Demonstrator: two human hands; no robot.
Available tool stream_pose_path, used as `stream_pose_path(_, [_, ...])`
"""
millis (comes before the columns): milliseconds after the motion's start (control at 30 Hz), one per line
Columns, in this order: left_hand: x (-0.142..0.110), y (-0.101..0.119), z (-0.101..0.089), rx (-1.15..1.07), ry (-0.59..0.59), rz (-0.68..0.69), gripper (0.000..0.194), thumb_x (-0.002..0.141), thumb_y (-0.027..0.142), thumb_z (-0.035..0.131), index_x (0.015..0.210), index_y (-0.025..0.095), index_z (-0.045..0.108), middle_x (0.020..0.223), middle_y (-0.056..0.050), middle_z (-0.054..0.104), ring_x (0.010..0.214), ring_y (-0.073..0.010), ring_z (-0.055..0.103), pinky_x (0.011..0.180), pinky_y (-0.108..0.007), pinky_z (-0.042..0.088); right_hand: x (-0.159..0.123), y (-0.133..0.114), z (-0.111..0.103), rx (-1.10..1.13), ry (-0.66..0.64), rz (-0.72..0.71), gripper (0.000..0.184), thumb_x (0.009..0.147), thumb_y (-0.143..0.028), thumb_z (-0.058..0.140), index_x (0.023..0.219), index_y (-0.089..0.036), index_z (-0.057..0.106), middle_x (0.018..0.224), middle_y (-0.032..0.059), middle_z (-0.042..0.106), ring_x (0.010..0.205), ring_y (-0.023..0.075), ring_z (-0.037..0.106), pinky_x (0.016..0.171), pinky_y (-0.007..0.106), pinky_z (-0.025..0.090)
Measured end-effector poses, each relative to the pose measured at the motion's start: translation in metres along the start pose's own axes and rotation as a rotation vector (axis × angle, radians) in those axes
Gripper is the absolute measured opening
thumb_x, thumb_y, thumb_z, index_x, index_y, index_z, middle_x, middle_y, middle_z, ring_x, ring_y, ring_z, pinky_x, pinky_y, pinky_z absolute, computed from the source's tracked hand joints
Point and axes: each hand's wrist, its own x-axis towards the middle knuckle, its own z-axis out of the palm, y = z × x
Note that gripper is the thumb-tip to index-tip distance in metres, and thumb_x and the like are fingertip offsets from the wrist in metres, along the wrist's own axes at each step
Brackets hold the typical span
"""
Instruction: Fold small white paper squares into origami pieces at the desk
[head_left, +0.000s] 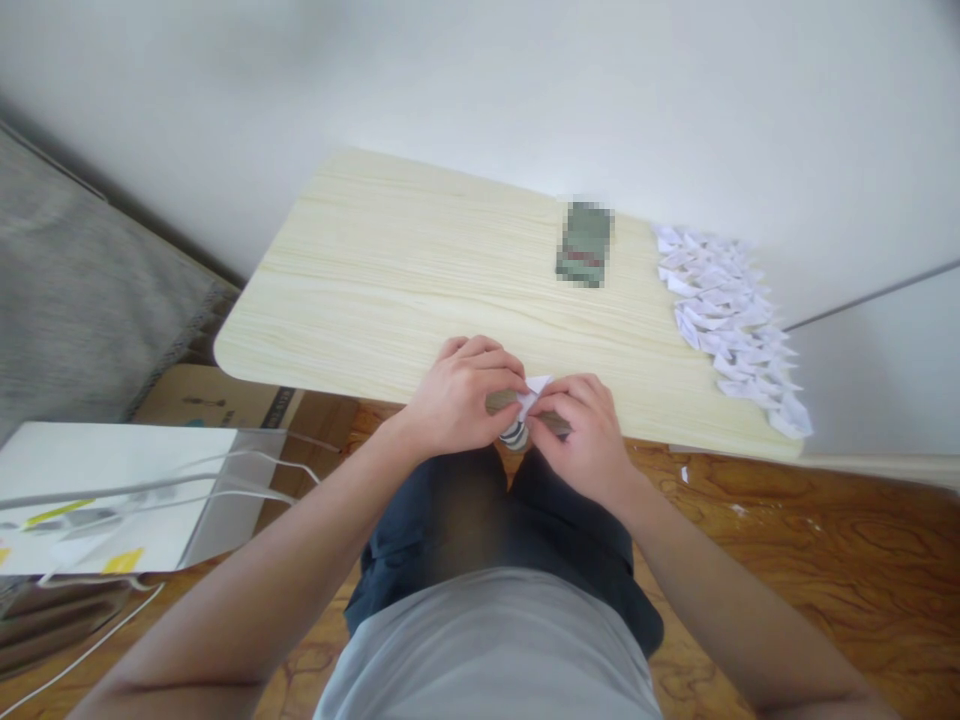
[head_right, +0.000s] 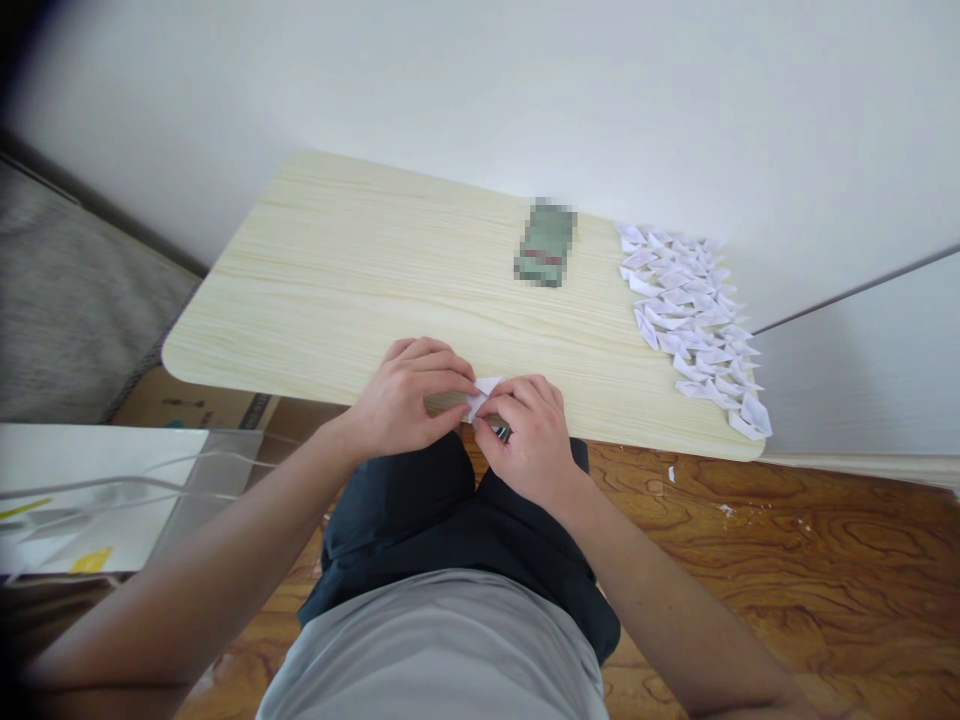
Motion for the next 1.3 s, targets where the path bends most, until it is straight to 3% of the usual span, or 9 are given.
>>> stream_pose_path(267, [0.0, 0.0, 0.0, -0.002, -0.007, 0.002, 0.017, 0.089, 0.029, 0.063, 0.098, 0.028, 0.078, 0.113, 0.001, 0.076, 0.116, -0.0253, 0.059, 0.105, -0.045, 0.036, -0.004, -0.007, 0.006, -0.012, 0.069, 0.073, 0.007, 0.089, -0.02, 0.071, 0.087, -0.027, 0.071, 0.101, 0.005, 0.071, 0.103, 0.0278, 0.059, 0.096, 0.05, 0.044])
stream_pose_path(967, [-0.001, -0.003, -0.001, 0.0, -0.02, 0.029, 0.019, 0.084, 0.029, 0.067, 0.1, 0.027, 0.076, 0.115, 0.0, 0.074, 0.117, -0.0269, 0.058, 0.104, -0.047, 0.036, -0.003, -0.007, 0.006, -0.024, 0.047, 0.118, 0.013, 0.085, -0.014, 0.071, 0.092, -0.024, 0.067, 0.101, 0.003, 0.07, 0.104, 0.0259, 0.059, 0.096, 0.044, 0.043])
stream_pose_path(1300, [0.0, -0.004, 0.0, -0.014, -0.014, 0.023, 0.018, 0.084, 0.027, 0.067, 0.099, 0.027, 0.076, 0.114, 0.0, 0.074, 0.117, -0.027, 0.058, 0.105, -0.047, 0.037, -0.005, -0.008, 0.011, -0.066, 0.087, 0.112, 0.006, 0.089, -0.022, 0.073, 0.091, -0.025, 0.068, 0.101, 0.0034, 0.07, 0.103, 0.0259, 0.058, 0.095, 0.045, 0.043])
